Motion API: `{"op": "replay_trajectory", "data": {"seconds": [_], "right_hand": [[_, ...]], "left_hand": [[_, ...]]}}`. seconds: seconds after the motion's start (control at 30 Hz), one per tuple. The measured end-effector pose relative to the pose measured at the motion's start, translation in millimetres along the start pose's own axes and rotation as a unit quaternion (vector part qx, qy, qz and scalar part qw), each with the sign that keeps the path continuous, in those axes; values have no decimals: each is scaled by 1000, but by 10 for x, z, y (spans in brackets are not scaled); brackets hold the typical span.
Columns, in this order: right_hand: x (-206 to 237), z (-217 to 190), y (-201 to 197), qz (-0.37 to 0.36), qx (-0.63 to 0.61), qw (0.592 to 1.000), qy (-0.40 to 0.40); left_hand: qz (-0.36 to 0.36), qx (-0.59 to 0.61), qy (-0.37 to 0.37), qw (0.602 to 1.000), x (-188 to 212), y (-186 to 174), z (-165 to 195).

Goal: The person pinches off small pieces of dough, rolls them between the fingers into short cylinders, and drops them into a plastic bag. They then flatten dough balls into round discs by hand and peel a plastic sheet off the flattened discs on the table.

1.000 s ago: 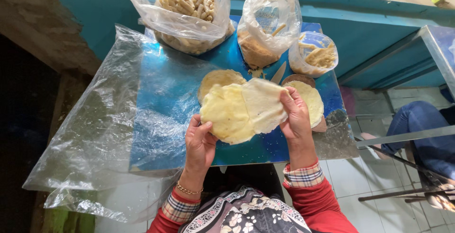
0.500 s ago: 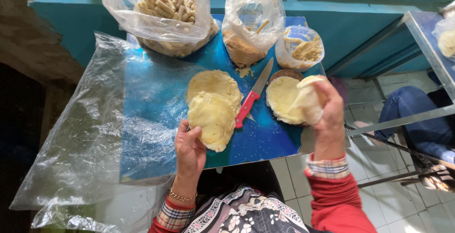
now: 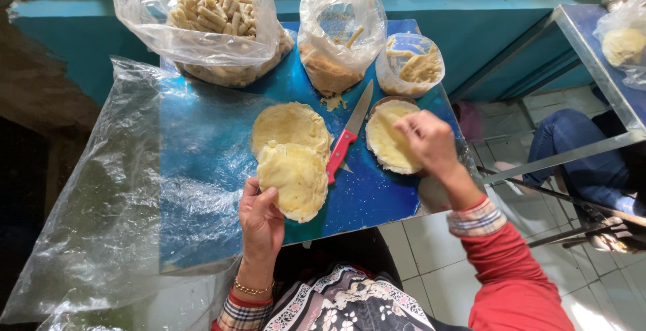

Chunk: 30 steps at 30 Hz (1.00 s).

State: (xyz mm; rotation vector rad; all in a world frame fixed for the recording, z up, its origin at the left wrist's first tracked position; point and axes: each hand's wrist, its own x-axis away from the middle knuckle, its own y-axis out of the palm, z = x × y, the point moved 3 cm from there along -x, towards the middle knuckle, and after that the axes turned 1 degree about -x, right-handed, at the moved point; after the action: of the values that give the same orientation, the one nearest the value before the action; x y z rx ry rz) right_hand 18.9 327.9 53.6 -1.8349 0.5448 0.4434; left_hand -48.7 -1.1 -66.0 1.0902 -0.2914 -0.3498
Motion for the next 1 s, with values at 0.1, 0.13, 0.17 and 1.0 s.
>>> {"op": "replay_trajectory", "data": {"seconds": [0.1,0.13,0.17,1.0], "right_hand": [[205,-112,136,-21,59,998,-4],[244,-125,145,-21,70,997,-1],[271,-139,142,-16,82,996,-9],[353,-1121,56,-14,-67,998,-4]], "left_hand": [[5,-6,-1,1000,14,-4,9],[7,-10,-1,1000,18,-3,12],[7,-12,-4,1000,25,-2,16],[-46,22,-37,998,41,168,-40]]}}
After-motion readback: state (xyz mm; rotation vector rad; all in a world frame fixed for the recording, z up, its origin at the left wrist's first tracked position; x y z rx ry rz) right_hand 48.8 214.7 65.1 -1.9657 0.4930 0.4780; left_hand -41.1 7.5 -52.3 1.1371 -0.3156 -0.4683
